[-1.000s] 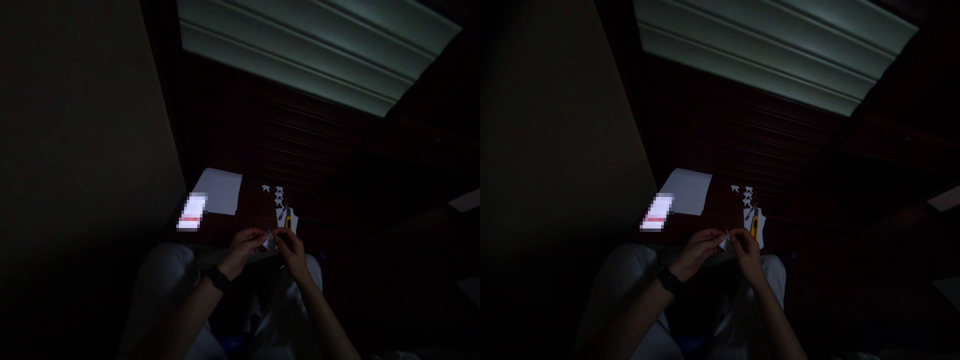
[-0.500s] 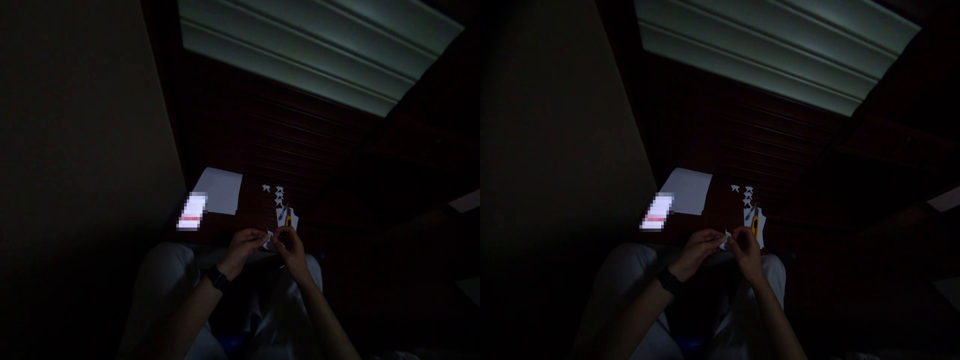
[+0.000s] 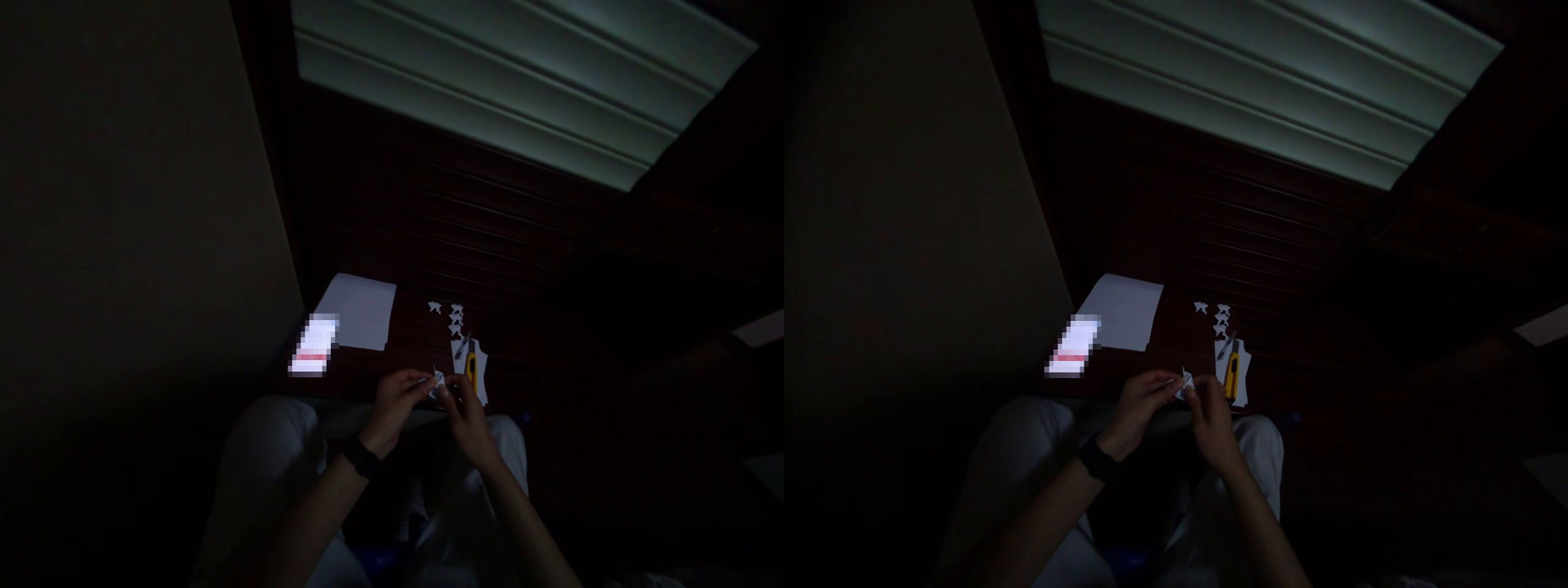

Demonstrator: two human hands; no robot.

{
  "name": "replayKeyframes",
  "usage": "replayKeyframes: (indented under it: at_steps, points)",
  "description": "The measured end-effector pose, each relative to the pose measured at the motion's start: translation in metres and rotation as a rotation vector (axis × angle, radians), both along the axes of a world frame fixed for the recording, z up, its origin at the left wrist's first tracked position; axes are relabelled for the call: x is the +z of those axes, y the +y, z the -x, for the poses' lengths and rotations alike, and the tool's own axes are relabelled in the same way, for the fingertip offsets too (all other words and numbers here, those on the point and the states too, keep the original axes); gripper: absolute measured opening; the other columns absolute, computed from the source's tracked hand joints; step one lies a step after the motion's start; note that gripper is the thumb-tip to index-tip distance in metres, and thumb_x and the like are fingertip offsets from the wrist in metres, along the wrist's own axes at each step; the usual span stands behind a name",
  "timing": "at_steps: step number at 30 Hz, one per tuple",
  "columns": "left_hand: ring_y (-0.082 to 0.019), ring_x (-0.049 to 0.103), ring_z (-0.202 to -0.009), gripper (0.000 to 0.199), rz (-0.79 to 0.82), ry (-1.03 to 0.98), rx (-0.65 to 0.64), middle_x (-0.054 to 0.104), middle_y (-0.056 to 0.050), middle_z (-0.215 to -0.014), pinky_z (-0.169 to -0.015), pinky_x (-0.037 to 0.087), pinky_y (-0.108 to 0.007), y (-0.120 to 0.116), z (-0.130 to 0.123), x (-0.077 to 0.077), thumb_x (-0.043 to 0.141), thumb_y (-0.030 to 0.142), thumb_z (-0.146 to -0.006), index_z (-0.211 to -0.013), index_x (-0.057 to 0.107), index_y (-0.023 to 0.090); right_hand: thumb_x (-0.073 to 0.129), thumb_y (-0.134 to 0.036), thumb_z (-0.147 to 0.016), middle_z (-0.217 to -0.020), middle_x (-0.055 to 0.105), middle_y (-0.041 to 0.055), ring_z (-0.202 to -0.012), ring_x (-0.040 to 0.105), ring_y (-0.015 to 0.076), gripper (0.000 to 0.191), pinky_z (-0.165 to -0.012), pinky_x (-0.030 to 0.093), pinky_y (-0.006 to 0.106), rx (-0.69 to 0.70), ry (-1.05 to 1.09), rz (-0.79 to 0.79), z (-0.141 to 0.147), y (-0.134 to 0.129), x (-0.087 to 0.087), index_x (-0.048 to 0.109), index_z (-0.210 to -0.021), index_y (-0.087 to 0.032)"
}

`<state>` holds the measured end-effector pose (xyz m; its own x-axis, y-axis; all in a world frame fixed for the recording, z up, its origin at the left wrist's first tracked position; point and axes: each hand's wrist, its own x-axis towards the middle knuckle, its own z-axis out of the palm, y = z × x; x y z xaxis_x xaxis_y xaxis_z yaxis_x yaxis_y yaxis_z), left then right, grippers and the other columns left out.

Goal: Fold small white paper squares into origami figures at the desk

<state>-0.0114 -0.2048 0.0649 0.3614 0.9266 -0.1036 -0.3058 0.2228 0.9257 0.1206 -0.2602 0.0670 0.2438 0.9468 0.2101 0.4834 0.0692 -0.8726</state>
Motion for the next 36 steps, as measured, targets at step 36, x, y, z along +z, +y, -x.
replayKeyframes:
  at_steps: [36]
  points:
    - [-0.016,0.06,-0.074,0.033,0.083,0.047,-0.21,0.068,-0.012,-0.09,-0.065,0.044,-0.025,0.01,0.01,-0.012,0.072,0.035,-0.065,-0.089,0.069,0.012,0.058,-0.04,-0.077,-0.072,0.063,0.0028,-0.065,0.055,0.0157,0.025,-0.059,0.041,0.026,0.056,0.244,0.16,-0.019,0.004,-0.001,0.063,-0.079,-0.016]
